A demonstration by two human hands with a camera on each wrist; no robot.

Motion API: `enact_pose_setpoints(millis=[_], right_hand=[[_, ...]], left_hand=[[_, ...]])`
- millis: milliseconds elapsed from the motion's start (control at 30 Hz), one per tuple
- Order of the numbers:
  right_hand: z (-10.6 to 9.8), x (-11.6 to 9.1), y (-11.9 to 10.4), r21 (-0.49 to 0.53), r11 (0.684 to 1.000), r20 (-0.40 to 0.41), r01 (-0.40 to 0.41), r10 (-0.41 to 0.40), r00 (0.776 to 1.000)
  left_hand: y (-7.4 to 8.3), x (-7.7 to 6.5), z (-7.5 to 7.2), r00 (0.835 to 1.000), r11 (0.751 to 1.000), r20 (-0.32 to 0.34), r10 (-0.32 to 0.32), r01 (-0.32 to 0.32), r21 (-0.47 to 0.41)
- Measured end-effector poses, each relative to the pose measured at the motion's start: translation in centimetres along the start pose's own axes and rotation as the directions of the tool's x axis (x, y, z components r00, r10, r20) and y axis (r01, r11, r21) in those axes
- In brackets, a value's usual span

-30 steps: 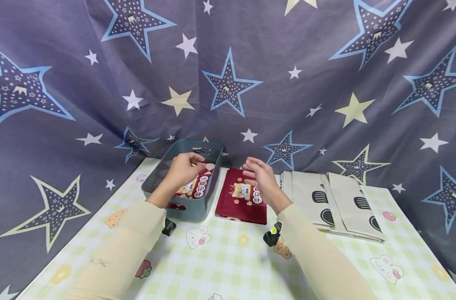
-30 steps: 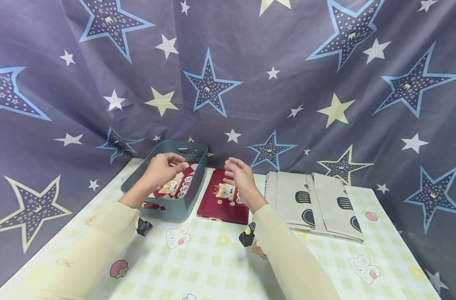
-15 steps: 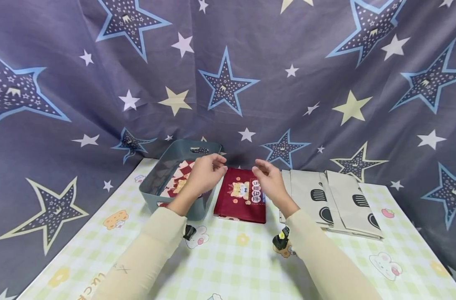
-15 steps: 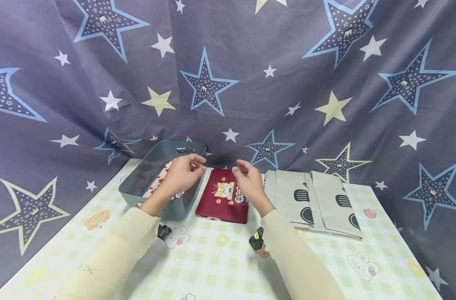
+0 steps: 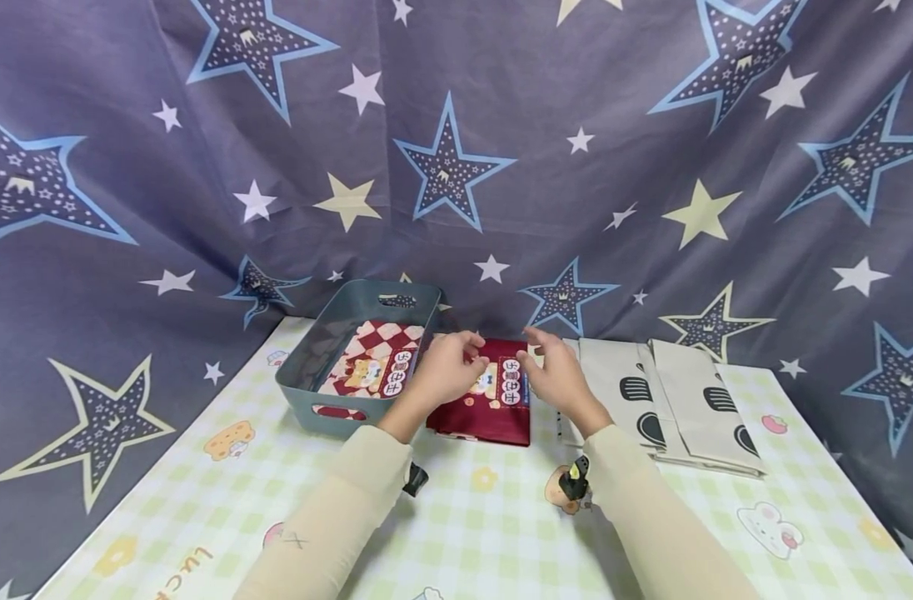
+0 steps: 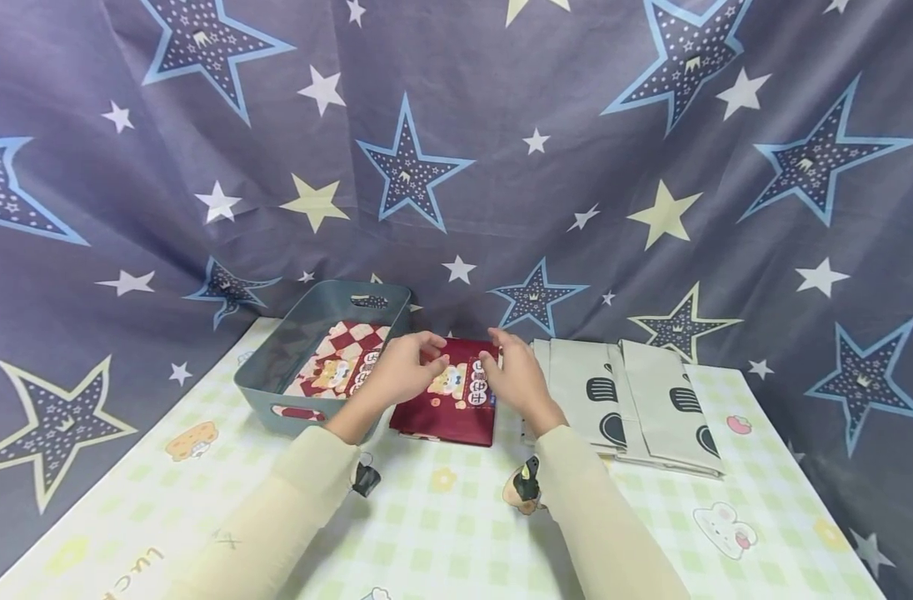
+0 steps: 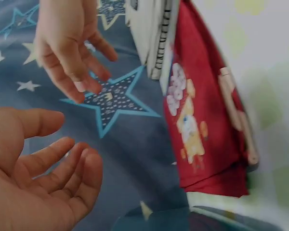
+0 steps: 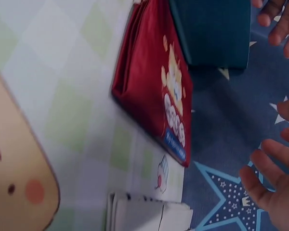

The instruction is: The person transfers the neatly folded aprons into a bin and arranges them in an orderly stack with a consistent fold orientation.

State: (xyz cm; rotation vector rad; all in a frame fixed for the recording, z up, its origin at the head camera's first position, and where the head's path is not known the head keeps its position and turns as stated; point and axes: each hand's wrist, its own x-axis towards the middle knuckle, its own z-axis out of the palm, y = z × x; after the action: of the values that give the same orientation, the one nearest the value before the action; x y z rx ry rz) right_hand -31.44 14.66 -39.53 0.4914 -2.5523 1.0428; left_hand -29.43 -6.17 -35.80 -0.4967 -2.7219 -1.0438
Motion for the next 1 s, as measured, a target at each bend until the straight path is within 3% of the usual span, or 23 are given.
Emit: enact_pose_setpoints(millis=[200,300,467,600,767,900,1000], right_hand=[[0.0,-0.1,0.7,-0.124,0.992,0.064,0.013,-0.005,0.998],[0.1,-0.1,1.0,-0.151,0.988,0.088,0.003,0.01,0.996],[0.3,-0.1,1.5,-0.163,0.987,0.119,-0.006,0.026,0.993],[0.6,-0.2,2.1,-0.186,0.982,0.151,-0.008,0.036,0.988],[1.1,-0.2,2.4,-0.211,0.977,0.203,0.016,0.028,0.979],[1.7,-0.2,2.2,-0.222,0.975,0.266,-0.026,0.087,0.96],[2.0,-0.4,2.1,-0.24,0.968,0.308,-0.074,0.148,0.94]], left_hand=[[-1.1,0.3,2.1,1.0,0.99,0.028,-0.011,0.006,0.144],[-1.7,0.4,3.0,0.999,0.971,0.031,-0.028,0.02,0.236],[-2.4,0.4,4.1,0.994,0.946,0.066,-0.087,0.061,0.318],[-3.2,0.4,5.1,0.989,0.911,0.098,-0.114,0.064,0.407],[-3.8,0.2,5.9,0.969,0.881,0.154,-0.192,0.101,0.463],[-3.6,0.1,6.4,0.941,0.853,0.187,-0.283,0.158,0.497],[-3.3,-0.1,6.6,0.93,0.832,0.183,-0.32,0.183,0.524]])
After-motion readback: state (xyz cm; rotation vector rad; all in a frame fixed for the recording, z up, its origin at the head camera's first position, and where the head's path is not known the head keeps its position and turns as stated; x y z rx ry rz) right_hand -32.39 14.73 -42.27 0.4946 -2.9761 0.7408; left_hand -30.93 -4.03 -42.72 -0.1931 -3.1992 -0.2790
